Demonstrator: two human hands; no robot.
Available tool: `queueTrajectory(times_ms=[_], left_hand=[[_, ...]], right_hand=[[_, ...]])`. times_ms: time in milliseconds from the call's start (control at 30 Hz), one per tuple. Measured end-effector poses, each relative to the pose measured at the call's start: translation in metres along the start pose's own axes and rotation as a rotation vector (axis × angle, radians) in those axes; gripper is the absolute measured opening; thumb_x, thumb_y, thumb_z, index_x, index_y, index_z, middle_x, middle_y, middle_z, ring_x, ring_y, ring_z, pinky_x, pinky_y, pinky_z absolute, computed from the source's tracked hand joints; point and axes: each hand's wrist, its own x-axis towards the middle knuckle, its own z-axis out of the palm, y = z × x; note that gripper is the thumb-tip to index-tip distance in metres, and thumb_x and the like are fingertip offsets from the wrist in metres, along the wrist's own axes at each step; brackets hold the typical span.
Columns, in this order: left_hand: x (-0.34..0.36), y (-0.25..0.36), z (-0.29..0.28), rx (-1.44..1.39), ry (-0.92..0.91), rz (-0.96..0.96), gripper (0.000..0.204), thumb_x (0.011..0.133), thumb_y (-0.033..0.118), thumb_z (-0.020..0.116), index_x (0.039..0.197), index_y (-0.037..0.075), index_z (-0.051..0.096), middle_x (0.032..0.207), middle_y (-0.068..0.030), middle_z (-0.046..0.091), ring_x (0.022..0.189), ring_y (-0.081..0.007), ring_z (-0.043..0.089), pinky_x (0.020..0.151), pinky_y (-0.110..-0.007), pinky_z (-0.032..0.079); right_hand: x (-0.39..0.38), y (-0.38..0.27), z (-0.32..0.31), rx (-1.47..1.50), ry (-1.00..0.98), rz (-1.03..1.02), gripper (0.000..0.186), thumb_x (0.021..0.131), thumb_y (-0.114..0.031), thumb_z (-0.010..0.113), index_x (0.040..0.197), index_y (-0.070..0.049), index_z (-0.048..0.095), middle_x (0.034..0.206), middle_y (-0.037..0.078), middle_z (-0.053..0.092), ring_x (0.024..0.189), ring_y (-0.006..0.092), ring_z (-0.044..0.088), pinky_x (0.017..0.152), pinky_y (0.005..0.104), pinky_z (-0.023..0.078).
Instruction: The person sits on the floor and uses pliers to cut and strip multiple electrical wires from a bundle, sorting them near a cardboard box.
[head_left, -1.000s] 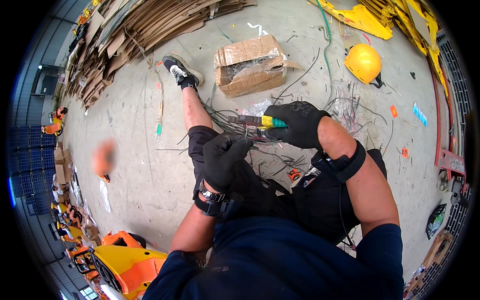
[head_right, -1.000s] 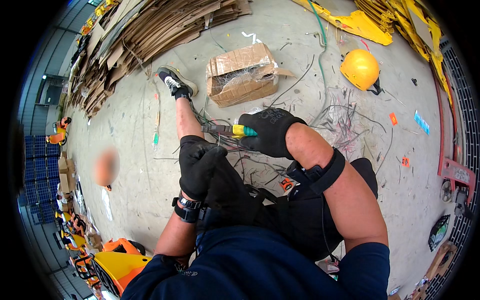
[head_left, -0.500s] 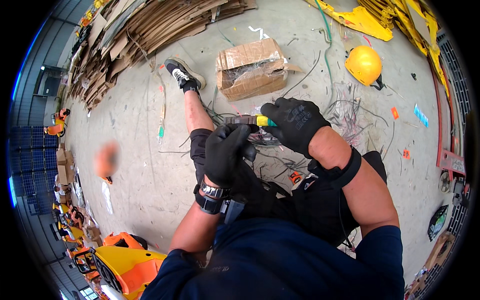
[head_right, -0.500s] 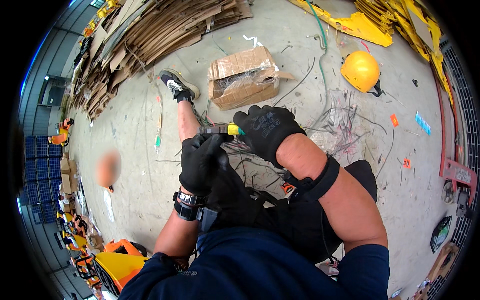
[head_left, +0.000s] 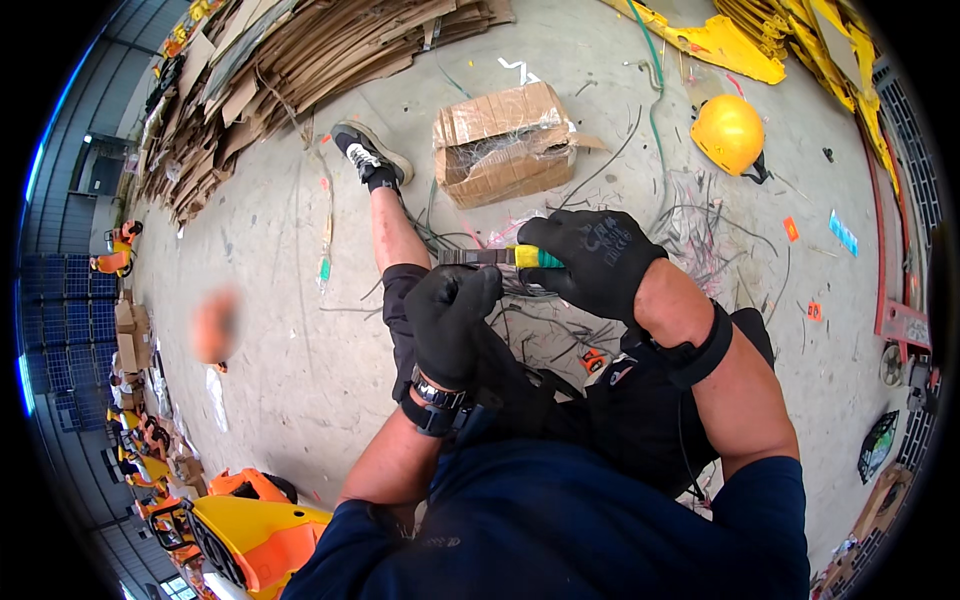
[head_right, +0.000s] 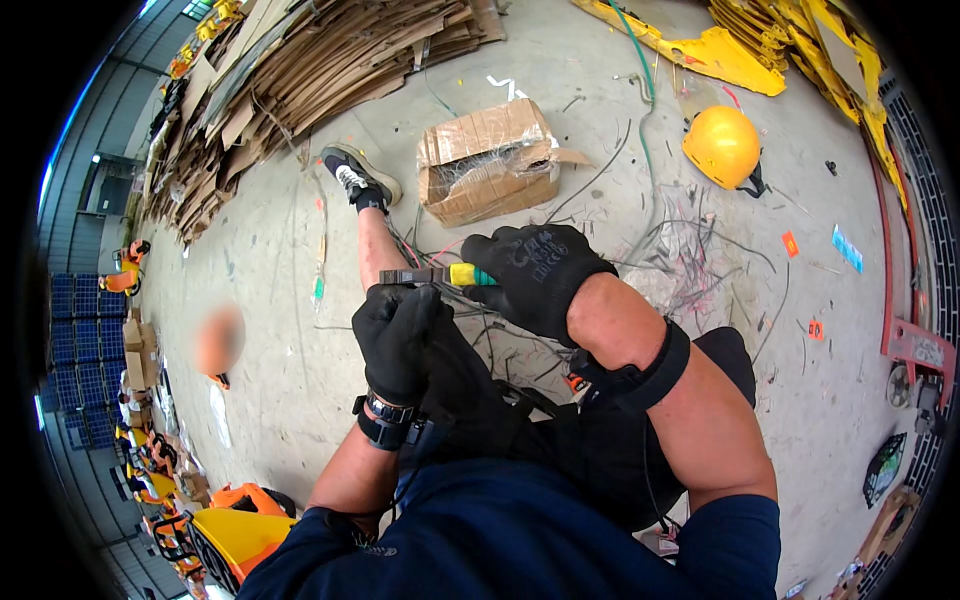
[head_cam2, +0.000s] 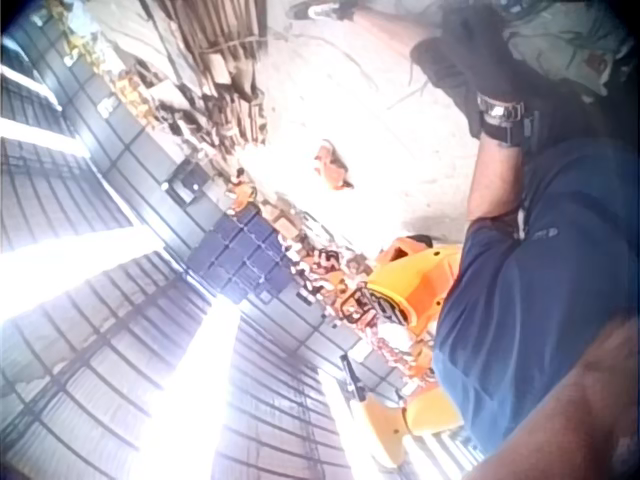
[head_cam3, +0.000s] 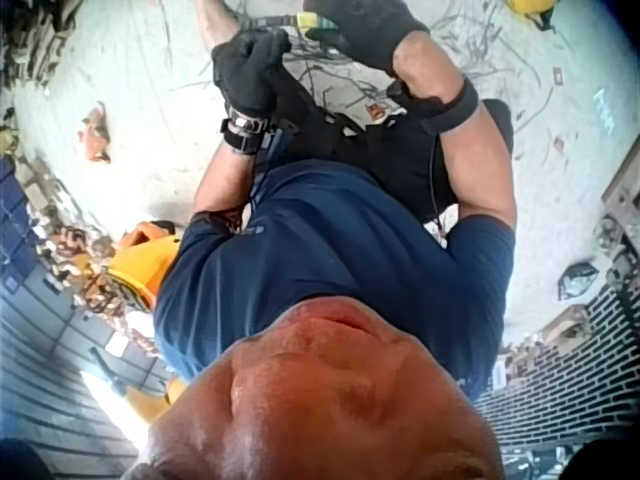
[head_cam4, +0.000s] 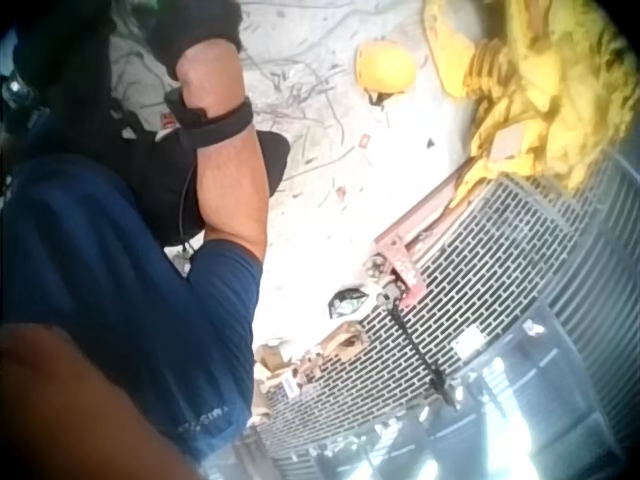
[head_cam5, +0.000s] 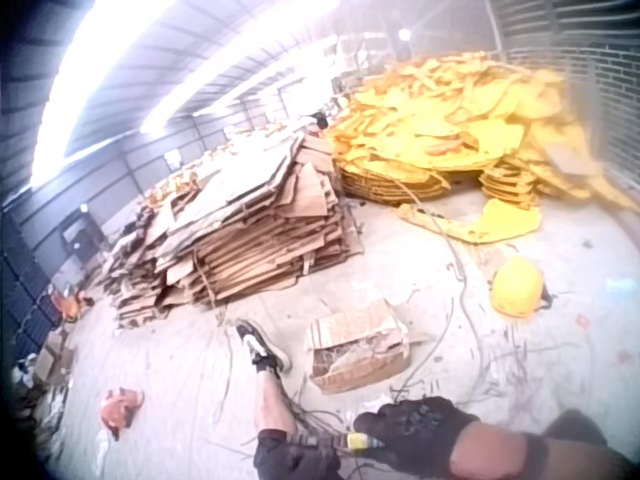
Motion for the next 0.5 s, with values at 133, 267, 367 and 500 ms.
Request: queueTrajectory(times_ms=[133,267,367,500], left_hand=[[0.000,0.000,-0.004,-0.078,-0.046,0.035,0.015,0.088,0.008,0.067,0.076,-0.001,0.064,0.069,-0.0021,0.064,0.061,-0.0074,0.054,0.056,-0.023,0.042],[-0.002,0.003,-0.005,-0.067,-0.081,0.038,0.015,0.087,0.006,0.066,0.075,-0.001,0.064,0.067,-0.0029,0.063,0.060,-0.0077,0.054,0.055,-0.023,0.042],[-0.003,0.005,-0.003,-0.039,-0.108,0.049,0.016,0.087,0.006,0.065,0.073,-0.001,0.063,0.065,-0.0035,0.062,0.059,-0.0076,0.054,0.054,-0.024,0.042],[-0.005,0.009,-0.002,0.004,-0.106,0.077,0.018,0.087,0.007,0.065,0.071,-0.001,0.062,0.063,-0.0037,0.062,0.057,-0.0075,0.053,0.053,-0.024,0.041]], right_hand=[[-0.002,0.004,0.001,0.035,0.013,-0.015,0.032,0.088,-0.033,0.061,0.111,-0.012,0.059,0.100,0.014,0.068,0.095,0.0345,0.066,0.081,0.0464,0.052],[-0.001,0.004,-0.002,0.044,-0.008,-0.018,0.030,0.088,-0.033,0.061,0.110,-0.013,0.059,0.099,0.014,0.069,0.094,0.0345,0.066,0.080,0.0471,0.051],[-0.001,0.003,-0.004,0.031,0.005,-0.027,0.029,0.086,-0.031,0.065,0.109,-0.013,0.060,0.097,0.014,0.068,0.091,0.0350,0.066,0.078,0.0464,0.052],[0.000,0.006,0.002,0.042,0.049,-0.059,0.030,0.083,-0.026,0.071,0.108,-0.012,0.062,0.094,0.013,0.067,0.087,0.0356,0.066,0.075,0.0443,0.053]])
